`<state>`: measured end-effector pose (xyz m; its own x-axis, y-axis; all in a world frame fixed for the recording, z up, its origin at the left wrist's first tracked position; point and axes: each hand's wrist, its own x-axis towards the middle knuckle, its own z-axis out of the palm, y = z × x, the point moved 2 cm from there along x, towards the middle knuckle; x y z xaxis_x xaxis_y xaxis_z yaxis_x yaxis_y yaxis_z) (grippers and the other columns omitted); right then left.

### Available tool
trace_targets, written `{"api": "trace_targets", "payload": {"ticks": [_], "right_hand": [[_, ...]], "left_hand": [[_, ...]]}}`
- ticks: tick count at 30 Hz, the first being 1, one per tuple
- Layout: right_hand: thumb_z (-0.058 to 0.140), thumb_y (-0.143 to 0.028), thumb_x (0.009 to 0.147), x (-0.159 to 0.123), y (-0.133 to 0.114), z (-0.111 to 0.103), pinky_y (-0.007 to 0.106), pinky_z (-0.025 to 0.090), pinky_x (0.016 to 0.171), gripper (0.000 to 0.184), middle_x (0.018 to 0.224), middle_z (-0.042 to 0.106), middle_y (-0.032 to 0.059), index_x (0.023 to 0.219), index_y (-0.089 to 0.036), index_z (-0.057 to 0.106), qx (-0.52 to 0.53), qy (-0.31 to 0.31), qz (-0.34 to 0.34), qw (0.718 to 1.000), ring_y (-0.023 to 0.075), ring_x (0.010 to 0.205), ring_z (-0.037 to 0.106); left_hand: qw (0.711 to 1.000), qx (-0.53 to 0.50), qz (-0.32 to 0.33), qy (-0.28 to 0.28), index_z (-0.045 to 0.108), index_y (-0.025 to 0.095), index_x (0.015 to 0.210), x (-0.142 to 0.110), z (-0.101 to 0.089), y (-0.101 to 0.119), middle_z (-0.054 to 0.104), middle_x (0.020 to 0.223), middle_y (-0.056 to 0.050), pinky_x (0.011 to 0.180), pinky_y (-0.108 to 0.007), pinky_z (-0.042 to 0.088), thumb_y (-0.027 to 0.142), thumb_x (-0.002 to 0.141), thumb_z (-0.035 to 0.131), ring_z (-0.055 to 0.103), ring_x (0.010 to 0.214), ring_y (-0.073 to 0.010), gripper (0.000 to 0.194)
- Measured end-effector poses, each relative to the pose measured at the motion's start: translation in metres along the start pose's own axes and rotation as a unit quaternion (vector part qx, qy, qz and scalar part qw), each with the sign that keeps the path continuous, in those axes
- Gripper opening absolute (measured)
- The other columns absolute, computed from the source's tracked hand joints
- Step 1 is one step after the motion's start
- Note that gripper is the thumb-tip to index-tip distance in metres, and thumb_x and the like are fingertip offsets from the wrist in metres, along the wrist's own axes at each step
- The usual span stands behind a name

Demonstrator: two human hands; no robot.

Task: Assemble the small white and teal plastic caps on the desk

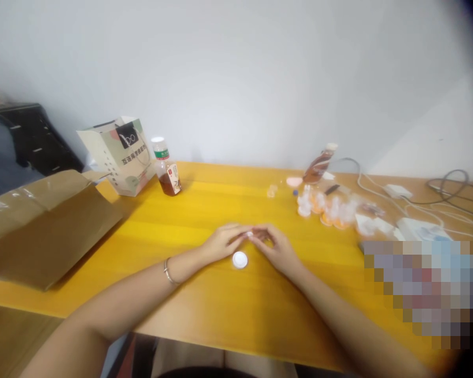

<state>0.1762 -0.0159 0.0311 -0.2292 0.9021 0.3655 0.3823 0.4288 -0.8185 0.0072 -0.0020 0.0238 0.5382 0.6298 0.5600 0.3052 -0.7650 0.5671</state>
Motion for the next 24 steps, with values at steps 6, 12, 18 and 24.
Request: {"api": "trace_targets", "payload": {"ticks": [6, 12, 18, 24], "right_hand": [[0.053, -0.035, 0.081, -0.0030, -0.0056, 0.0058, 0.035, 0.048, 0.080, 0.017, 0.089, 0.065, 0.0046, 0.089, -0.021, 0.060, 0.000, -0.032, -0.029, 0.999, 0.0186, 0.083, 0.060], [0.053, -0.033, 0.081, -0.0042, -0.0054, 0.0021, 0.032, 0.049, 0.077, 0.015, 0.082, 0.065, 0.0029, 0.082, -0.023, 0.063, -0.015, 0.021, -0.037, 0.999, 0.0184, 0.078, 0.061], [0.053, -0.033, 0.081, -0.0046, -0.0063, 0.0021, 0.032, 0.048, 0.079, 0.015, 0.086, 0.066, 0.0028, 0.084, -0.023, 0.064, 0.009, 0.011, -0.025, 1.000, 0.0179, 0.082, 0.061], [0.053, -0.036, 0.080, -0.0048, -0.0064, 0.0050, 0.034, 0.049, 0.080, 0.019, 0.087, 0.067, 0.0042, 0.083, -0.022, 0.065, 0.052, 0.001, 0.017, 0.998, 0.0191, 0.082, 0.062]], "left_hand": [[0.997, -0.046, -0.059, -0.002, 0.046, 0.018, 0.111, -0.0035, 0.0050, -0.0020, 0.063, 0.093, -0.005, 0.078, -0.027, 0.048, 0.028, 0.084, 0.050, 0.060, 0.085, -0.0141, 0.029], [0.993, 0.033, -0.108, 0.032, 0.057, 0.016, 0.084, 0.0001, 0.0010, -0.0047, 0.061, 0.075, -0.002, 0.065, -0.023, 0.045, 0.038, 0.083, 0.051, 0.056, 0.069, -0.0121, 0.023], [0.993, 0.093, -0.073, -0.009, 0.062, 0.016, 0.080, 0.0006, 0.0015, -0.0040, 0.062, 0.074, -0.003, 0.068, -0.024, 0.043, 0.030, 0.088, 0.043, 0.056, 0.070, -0.0129, 0.025], [0.993, 0.078, -0.086, 0.004, 0.063, 0.016, 0.083, -0.0005, 0.0022, -0.0054, 0.063, 0.075, -0.004, 0.064, -0.024, 0.043, 0.025, 0.087, 0.043, 0.056, 0.068, -0.0133, 0.023]]}}
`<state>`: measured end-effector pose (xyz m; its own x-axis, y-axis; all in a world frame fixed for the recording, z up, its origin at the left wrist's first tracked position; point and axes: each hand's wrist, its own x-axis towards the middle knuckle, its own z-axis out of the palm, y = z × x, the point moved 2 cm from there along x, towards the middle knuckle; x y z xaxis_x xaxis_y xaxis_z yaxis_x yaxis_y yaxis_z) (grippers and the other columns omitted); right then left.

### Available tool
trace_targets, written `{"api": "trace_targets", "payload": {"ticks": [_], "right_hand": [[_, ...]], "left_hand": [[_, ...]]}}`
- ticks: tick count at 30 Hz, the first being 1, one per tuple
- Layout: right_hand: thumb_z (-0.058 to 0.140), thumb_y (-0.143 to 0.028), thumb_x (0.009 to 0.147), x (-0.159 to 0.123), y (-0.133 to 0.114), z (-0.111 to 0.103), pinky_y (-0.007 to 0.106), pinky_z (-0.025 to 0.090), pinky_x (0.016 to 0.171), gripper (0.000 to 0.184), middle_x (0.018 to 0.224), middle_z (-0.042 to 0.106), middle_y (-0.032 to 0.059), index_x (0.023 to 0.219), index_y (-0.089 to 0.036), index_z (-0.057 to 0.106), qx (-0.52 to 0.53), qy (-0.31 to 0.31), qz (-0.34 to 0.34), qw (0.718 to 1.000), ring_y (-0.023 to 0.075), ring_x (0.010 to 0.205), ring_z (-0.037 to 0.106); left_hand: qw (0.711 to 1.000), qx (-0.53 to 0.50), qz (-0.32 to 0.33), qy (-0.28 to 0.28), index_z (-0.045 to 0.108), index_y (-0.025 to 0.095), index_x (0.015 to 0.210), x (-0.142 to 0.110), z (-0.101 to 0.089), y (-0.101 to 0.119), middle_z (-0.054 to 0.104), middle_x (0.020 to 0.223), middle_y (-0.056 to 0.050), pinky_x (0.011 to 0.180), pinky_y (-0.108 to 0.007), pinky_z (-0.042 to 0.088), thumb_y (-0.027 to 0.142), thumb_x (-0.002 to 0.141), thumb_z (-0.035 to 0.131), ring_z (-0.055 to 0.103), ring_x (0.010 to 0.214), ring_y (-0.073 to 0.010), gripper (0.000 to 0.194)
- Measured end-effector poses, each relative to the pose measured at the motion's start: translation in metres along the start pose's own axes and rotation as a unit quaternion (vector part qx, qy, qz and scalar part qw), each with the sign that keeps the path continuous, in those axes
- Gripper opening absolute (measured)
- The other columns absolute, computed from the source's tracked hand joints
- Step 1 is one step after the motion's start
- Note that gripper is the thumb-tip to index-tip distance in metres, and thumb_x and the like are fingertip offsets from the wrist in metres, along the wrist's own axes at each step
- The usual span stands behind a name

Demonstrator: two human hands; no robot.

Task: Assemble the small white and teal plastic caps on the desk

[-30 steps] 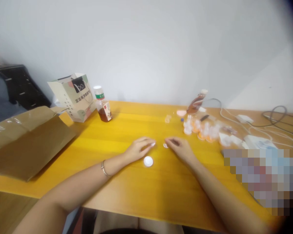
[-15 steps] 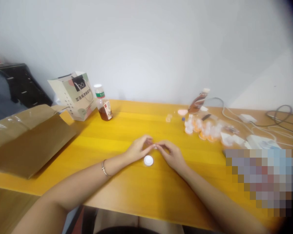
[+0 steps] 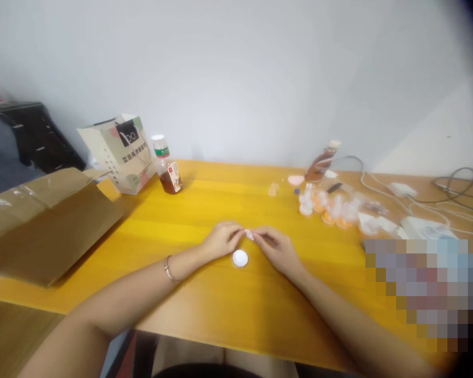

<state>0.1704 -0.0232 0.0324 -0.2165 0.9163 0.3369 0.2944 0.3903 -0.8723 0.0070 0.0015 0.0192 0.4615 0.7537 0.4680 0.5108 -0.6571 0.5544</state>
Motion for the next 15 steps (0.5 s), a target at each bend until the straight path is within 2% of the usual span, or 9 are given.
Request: {"api": "trace_targets", "payload": {"ticks": [10, 15], "right_hand": [[0.056, -0.046, 0.075, 0.0027, 0.0036, -0.0007, 0.032, 0.050, 0.076, 0.028, 0.081, 0.068, 0.0046, 0.077, -0.018, 0.062, 0.068, 0.012, 0.068, 0.995, 0.0181, 0.078, 0.062], [0.057, -0.046, 0.075, 0.0034, 0.0059, -0.0007, 0.031, 0.050, 0.076, 0.030, 0.083, 0.068, 0.0054, 0.079, -0.017, 0.062, 0.089, -0.004, 0.088, 0.992, 0.0171, 0.077, 0.062]], "left_hand": [[0.992, -0.114, -0.049, -0.012, 0.065, 0.014, 0.076, 0.0022, 0.0031, 0.0007, 0.065, 0.074, -0.004, 0.063, -0.022, 0.044, 0.026, 0.085, 0.045, 0.057, 0.067, -0.0126, 0.024], [0.983, -0.161, -0.086, -0.028, 0.062, 0.013, 0.074, 0.0042, 0.0047, -0.0039, 0.065, 0.073, -0.003, 0.064, -0.021, 0.045, 0.026, 0.084, 0.045, 0.057, 0.067, -0.0120, 0.024]]}}
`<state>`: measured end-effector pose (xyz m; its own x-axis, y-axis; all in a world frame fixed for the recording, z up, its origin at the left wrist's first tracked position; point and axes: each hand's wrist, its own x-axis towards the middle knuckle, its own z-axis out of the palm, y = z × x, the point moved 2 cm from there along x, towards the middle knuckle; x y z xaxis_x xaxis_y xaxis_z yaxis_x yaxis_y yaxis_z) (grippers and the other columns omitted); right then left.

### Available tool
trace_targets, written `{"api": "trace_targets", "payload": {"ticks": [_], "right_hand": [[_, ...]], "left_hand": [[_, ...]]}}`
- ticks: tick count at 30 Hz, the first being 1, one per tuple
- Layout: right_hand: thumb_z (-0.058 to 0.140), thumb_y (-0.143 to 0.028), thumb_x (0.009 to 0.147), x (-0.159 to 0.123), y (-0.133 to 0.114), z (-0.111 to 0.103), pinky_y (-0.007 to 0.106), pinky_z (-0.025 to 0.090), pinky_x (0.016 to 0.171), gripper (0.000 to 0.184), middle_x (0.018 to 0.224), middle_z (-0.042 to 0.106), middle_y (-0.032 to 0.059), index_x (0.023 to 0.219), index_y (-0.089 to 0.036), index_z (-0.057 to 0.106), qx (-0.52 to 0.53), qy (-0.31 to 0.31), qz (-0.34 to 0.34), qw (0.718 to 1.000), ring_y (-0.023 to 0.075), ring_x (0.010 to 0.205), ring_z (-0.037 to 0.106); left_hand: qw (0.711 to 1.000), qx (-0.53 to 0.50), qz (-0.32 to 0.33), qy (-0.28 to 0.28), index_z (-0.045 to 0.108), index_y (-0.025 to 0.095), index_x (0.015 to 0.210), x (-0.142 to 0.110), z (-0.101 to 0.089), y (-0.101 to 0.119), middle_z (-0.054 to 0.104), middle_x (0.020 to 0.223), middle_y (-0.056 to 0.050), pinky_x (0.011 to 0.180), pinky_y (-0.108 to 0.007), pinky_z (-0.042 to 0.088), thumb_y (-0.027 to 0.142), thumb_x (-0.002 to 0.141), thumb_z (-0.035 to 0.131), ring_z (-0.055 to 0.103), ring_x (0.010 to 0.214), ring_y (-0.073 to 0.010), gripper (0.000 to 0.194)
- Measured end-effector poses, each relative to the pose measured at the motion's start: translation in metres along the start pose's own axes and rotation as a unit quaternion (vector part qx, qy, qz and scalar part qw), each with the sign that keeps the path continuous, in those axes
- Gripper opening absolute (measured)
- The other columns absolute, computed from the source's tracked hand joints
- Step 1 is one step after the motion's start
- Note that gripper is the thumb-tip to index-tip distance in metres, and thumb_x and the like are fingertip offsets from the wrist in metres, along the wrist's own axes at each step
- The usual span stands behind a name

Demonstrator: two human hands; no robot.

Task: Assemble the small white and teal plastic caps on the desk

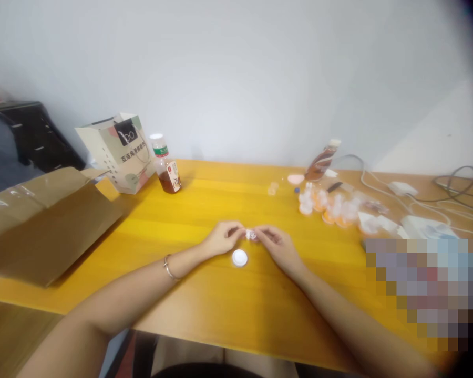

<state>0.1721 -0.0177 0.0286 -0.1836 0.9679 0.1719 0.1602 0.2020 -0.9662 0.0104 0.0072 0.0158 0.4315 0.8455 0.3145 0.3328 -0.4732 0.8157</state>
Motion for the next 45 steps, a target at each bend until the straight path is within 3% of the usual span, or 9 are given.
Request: {"api": "trace_targets", "payload": {"ticks": [5, 11, 15, 18, 22, 25, 28, 33, 45], "right_hand": [[0.062, -0.048, 0.070, 0.001, 0.001, 0.001, 0.030, 0.051, 0.071, 0.033, 0.078, 0.067, 0.0046, 0.081, -0.018, 0.061, 0.020, -0.011, 0.017, 1.000, 0.0158, 0.071, 0.062], [0.056, -0.048, 0.075, 0.000, -0.001, 0.003, 0.027, 0.049, 0.059, 0.031, 0.067, 0.064, 0.0033, 0.073, -0.017, 0.058, -0.017, -0.004, 0.016, 1.000, 0.0134, 0.059, 0.059], [0.052, -0.041, 0.079, -0.003, -0.008, 0.001, 0.029, 0.048, 0.064, 0.023, 0.072, 0.064, 0.0040, 0.075, -0.019, 0.058, -0.134, 0.004, -0.059, 0.989, 0.0158, 0.064, 0.059], [0.049, -0.037, 0.081, -0.002, -0.011, -0.009, 0.031, 0.047, 0.068, 0.019, 0.074, 0.064, 0.0043, 0.075, -0.021, 0.058, -0.227, 0.047, -0.117, 0.966, 0.0174, 0.068, 0.058], [0.049, -0.038, 0.081, 0.005, -0.007, -0.032, 0.029, 0.045, 0.064, 0.021, 0.072, 0.061, 0.0042, 0.076, -0.020, 0.057, -0.248, 0.123, -0.093, 0.957, 0.0171, 0.065, 0.056], [0.051, -0.039, 0.078, 0.013, -0.004, -0.046, 0.029, 0.044, 0.062, 0.023, 0.072, 0.058, 0.0046, 0.075, -0.018, 0.060, -0.272, 0.118, -0.090, 0.951, 0.0164, 0.064, 0.053], [0.055, -0.037, 0.076, 0.017, 0.001, -0.052, 0.029, 0.043, 0.063, 0.022, 0.075, 0.053, 0.0047, 0.073, -0.018, 0.064, -0.302, 0.065, -0.088, 0.947, 0.0157, 0.065, 0.051], [0.056, -0.033, 0.075, 0.015, 0.015, -0.044, 0.028, 0.042, 0.060, 0.017, 0.076, 0.053, 0.0040, 0.072, -0.018, 0.065, -0.297, -0.018, -0.063, 0.953, 0.0135, 0.062, 0.050], [0.058, -0.027, 0.075, 0.032, 0.030, -0.028, 0.029, 0.042, 0.060, 0.012, 0.065, 0.052, 0.0021, 0.070, -0.018, 0.063, -0.298, 0.066, -0.086, 0.948, 0.0153, 0.059, 0.049]], "left_hand": [[1.000, -0.001, -0.001, 0.004, 0.063, 0.013, 0.075, 0.000, -0.001, 0.001, 0.065, 0.072, -0.003, 0.063, -0.021, 0.044, 0.027, 0.084, 0.046, 0.057, 0.067, -0.0120, 0.024], [1.000, -0.003, 0.012, 0.017, 0.065, 0.014, 0.077, -0.002, 0.000, 0.003, 0.068, 0.078, -0.004, 0.067, -0.022, 0.046, 0.026, 0.082, 0.049, 0.059, 0.073, -0.0134, 0.021], [1.000, -0.021, -0.002, 0.015, 0.066, 0.013, 0.076, -0.002, -0.001, 0.002, 0.068, 0.077, -0.004, 0.067, -0.022, 0.047, 0.026, 0.082, 0.049, 0.061, 0.072, -0.0138, 0.022], [0.998, -0.040, 0.005, 0.044, 0.065, 0.013, 0.073, -0.001, -0.004, 0.001, 0.068, 0.076, -0.004, 0.070, -0.023, 0.047, 0.028, 0.082, 0.050, 0.061, 0.072, -0.0137, 0.023], [0.994, -0.065, -0.009, 0.082, 0.063, 0.013, 0.073, 0.002, -0.009, -0.006, 0.066, 0.072, -0.004, 0.069, -0.023, 0.047, 0.031, 0.083, 0.049, 0.061, 0.070, -0.0130, 0.025], [0.995, -0.068, -0.016, 0.068, 0.062, 0.013, 0.073, 0.004, -0.008, -0.009, 0.066, 0.072, -0.004, 0.068, -0.022, 0.046, 0.031, 0.083, 0.049, 0.060, 0.070, -0.0124, 0.024], [0.997, -0.059, -0.012, 0.049, 0.062, 0.013, 0.073, 0.004, -0.006, -0.009, 0.066, 0.073, -0.003, 0.067, -0.022, 0.046, 0.031, 0.083, 0.050, 0.059, 0.069, -0.0118, 0.023], [0.998, -0.050, -0.007, 0.026, 0.063, 0.014, 0.074, 0.004, -0.005, -0.007, 0.067, 0.076, -0.003, 0.068, -0.020, 0.044, 0.030, 0.084, 0.048, 0.060, 0.071, -0.0115, 0.025], [1.000, -0.011, -0.019, 0.009, 0.063, 0.014, 0.077, 0.005, -0.003, -0.010, 0.065, 0.073, -0.002, 0.061, -0.020, 0.042, 0.033, 0.083, 0.046, 0.056, 0.065, -0.0107, 0.026]]}}
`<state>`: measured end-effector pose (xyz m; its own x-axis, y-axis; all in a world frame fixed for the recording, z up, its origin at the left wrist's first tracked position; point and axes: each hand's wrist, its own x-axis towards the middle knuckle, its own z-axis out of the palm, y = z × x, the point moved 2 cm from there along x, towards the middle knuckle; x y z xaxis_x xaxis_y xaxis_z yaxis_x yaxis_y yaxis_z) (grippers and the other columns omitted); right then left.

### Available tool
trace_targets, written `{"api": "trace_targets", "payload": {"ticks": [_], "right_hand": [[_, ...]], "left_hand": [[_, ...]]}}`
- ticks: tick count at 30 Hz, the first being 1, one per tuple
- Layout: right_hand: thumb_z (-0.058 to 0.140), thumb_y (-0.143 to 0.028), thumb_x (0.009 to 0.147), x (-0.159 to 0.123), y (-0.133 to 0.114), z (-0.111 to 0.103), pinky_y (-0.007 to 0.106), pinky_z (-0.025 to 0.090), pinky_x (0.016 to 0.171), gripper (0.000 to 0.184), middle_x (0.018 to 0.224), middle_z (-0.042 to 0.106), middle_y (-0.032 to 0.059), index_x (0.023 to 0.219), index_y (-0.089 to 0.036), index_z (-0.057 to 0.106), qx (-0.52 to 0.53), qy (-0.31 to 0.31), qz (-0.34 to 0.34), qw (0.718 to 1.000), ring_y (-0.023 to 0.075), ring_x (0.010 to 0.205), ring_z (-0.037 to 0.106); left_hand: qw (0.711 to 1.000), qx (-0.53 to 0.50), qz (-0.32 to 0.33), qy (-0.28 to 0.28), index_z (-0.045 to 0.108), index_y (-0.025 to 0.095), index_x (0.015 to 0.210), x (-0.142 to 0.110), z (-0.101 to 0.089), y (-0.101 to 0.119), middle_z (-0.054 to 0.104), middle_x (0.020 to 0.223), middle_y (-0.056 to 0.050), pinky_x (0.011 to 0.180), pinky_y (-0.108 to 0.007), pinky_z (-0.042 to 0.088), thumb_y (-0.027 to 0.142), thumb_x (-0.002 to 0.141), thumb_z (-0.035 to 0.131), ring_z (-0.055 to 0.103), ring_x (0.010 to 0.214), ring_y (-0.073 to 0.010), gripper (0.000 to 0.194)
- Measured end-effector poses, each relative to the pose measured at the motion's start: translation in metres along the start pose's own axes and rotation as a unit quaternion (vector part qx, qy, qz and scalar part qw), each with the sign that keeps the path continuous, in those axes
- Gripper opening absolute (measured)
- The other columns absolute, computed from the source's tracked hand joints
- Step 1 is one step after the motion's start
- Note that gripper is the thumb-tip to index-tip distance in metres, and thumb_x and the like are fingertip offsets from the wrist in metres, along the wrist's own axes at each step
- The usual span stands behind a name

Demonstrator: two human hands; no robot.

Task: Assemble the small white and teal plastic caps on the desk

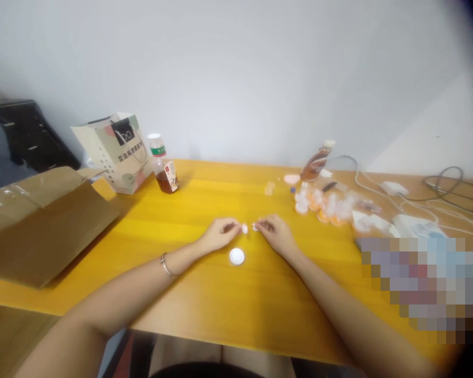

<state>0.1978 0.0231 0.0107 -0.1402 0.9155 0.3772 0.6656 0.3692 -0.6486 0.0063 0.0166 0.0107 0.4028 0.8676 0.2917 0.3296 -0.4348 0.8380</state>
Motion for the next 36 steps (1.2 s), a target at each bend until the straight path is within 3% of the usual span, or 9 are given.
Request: {"api": "trace_targets", "payload": {"ticks": [8, 11, 16, 22, 26, 28, 30, 32, 36], "right_hand": [[0.054, -0.031, 0.078, -0.001, -0.005, -0.003, 0.030, 0.044, 0.057, 0.018, 0.070, 0.055, 0.0041, 0.079, -0.017, 0.064, 0.040, 0.036, -0.005, 0.999, 0.0146, 0.057, 0.048], [0.053, -0.033, 0.080, -0.006, -0.016, -0.007, 0.029, 0.045, 0.058, 0.019, 0.074, 0.056, 0.0044, 0.084, -0.017, 0.063, 0.073, 0.052, -0.036, 0.995, 0.0143, 0.058, 0.050], [0.063, -0.034, 0.074, -0.020, -0.037, 0.001, 0.029, 0.049, 0.065, 0.031, 0.083, 0.061, 0.0040, 0.099, -0.019, 0.056, 0.137, -0.008, -0.094, 0.986, 0.0153, 0.068, 0.057], [0.051, -0.033, 0.083, -0.025, -0.048, 0.003, 0.032, 0.049, 0.077, 0.016, 0.087, 0.065, 0.0038, 0.088, -0.021, 0.061, 0.155, -0.008, -0.086, 0.984, 0.0171, 0.081, 0.060], [0.053, -0.038, 0.080, -0.012, -0.024, -0.028, 0.034, 0.049, 0.079, 0.023, 0.091, 0.066, 0.0059, 0.089, -0.019, 0.061, 0.194, 0.074, 0.018, 0.978, 0.0197, 0.085, 0.062], [0.053, -0.039, 0.079, -0.003, -0.003, -0.048, 0.034, 0.049, 0.076, 0.027, 0.087, 0.067, 0.0067, 0.092, -0.017, 0.061, 0.194, 0.094, 0.071, 0.974, 0.0198, 0.081, 0.062], [0.054, -0.036, 0.076, 0.004, 0.021, -0.064, 0.031, 0.050, 0.069, 0.026, 0.080, 0.066, 0.0060, 0.090, -0.016, 0.061, 0.170, 0.078, 0.111, 0.976, 0.0186, 0.073, 0.062], [0.061, -0.029, 0.068, 0.008, 0.042, -0.073, 0.029, 0.048, 0.059, 0.020, 0.066, 0.064, 0.0035, 0.082, -0.016, 0.060, 0.127, 0.010, 0.167, 0.978, 0.0170, 0.061, 0.060], [0.062, -0.027, 0.065, 0.006, 0.066, -0.072, 0.025, 0.044, 0.050, 0.014, 0.053, 0.059, -0.0003, 0.069, -0.017, 0.054, 0.127, -0.032, 0.222, 0.966, 0.0136, 0.049, 0.055]], "left_hand": [[1.000, 0.007, 0.003, -0.002, 0.063, 0.013, 0.077, -0.001, -0.001, 0.002, 0.064, 0.072, -0.002, 0.060, -0.020, 0.040, 0.033, 0.083, 0.046, 0.054, 0.064, -0.0102, 0.026], [1.000, 0.011, -0.004, 0.009, 0.063, 0.013, 0.076, -0.001, 0.000, 0.000, 0.062, 0.069, -0.001, 0.056, -0.019, 0.038, 0.032, 0.082, 0.047, 0.051, 0.060, -0.0092, 0.026], [0.999, 0.026, 0.027, 0.034, 0.058, 0.013, 0.072, -0.003, 0.000, 0.003, 0.056, 0.063, 0.002, 0.053, -0.018, 0.036, 0.029, 0.082, 0.047, 0.047, 0.056, -0.0076, 0.022], [0.996, 0.053, 0.064, 0.028, 0.060, 0.015, 0.083, -0.006, 0.002, 0.009, 0.061, 0.075, 0.000, 0.061, -0.020, 0.040, 0.032, 0.084, 0.047, 0.052, 0.065, -0.0096, 0.020], [0.997, 0.045, 0.058, 0.008, 0.059, 0.017, 0.094, -0.008, -0.004, 0.009, 0.063, 0.086, -0.003, 0.069, -0.023, 0.043, 0.035, 0.085, 0.048, 0.056, 0.075, -0.0121, 0.024], [0.996, 0.048, 0.072, -0.037, 0.060, 0.017, 0.095, -0.009, -0.009, 0.009, 0.063, 0.089, -0.004, 0.074, -0.024, 0.043, 0.036, 0.085, 0.047, 0.056, 0.080, -0.0133, 0.025], [0.988, 0.052, 0.103, -0.106, 0.060, 0.017, 0.096, -0.010, -0.014, 0.009, 0.062, 0.093, -0.006, 0.080, -0.027, 0.041, 0.039, 0.081, 0.053, 0.056, 0.087, -0.0152, 0.027], [0.975, 0.060, 0.130, -0.171, 0.058, 0.018, 0.100, -0.011, -0.019, 0.008, 0.060, 0.098, -0.006, 0.084, -0.029, 0.039, 0.043, 0.071, 0.064, 0.054, 0.093, -0.0175, 0.039], [0.954, 0.091, 0.156, -0.239, 0.057, 0.019, 0.101, -0.013, -0.020, 0.006, 0.057, 0.101, -0.007, 0.088, -0.033, 0.035, 0.049, 0.050, 0.076, 0.051, 0.095, -0.0200, 0.062]]}}
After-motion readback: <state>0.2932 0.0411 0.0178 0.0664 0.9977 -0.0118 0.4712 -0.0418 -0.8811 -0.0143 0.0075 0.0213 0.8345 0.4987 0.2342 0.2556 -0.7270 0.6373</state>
